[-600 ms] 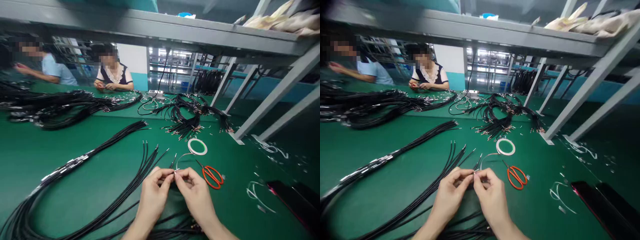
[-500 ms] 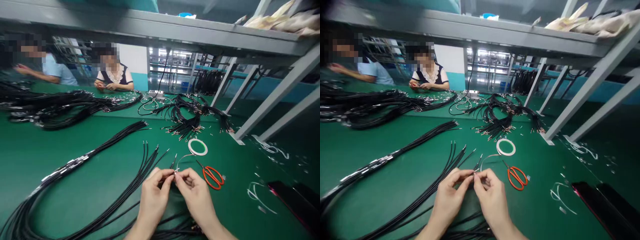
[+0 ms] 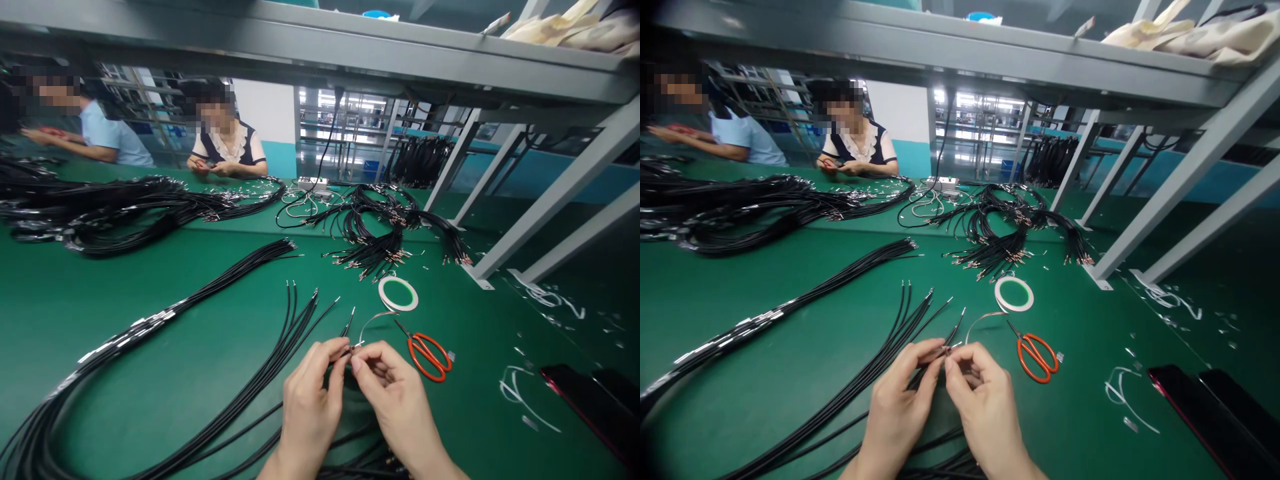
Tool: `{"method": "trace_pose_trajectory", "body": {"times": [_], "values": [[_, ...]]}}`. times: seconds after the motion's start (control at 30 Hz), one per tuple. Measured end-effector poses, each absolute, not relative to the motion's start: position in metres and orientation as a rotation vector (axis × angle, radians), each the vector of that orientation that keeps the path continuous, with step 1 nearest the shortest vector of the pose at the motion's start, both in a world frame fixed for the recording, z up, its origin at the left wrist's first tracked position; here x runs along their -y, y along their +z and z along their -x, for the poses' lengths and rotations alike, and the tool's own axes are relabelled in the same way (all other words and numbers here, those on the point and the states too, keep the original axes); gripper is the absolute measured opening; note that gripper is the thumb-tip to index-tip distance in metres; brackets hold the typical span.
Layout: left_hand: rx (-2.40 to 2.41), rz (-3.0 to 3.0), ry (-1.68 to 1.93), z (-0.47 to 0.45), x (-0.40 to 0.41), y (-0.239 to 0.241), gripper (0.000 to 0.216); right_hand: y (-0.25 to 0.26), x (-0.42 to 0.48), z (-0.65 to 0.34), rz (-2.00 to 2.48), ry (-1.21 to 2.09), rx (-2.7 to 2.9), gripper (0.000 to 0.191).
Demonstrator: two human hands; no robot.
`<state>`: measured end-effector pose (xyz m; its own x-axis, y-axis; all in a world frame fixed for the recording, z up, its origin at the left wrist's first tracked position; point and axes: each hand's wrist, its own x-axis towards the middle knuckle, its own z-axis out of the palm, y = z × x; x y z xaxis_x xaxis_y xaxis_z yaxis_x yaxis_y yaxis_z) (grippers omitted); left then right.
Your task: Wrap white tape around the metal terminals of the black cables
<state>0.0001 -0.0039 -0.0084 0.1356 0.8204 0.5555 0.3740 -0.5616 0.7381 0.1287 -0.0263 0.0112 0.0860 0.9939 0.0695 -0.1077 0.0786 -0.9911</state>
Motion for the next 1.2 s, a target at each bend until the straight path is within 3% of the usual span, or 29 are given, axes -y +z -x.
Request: {"method": "trace_pose_trajectory", "body": {"times": [1.2], "values": [[-1.174,-1.770,1.328,-0.0040,0.0058,-0.0023,0.019,0.0085,0.0232,-0.1288,1.164,1.143,1.060,0.019]]}}
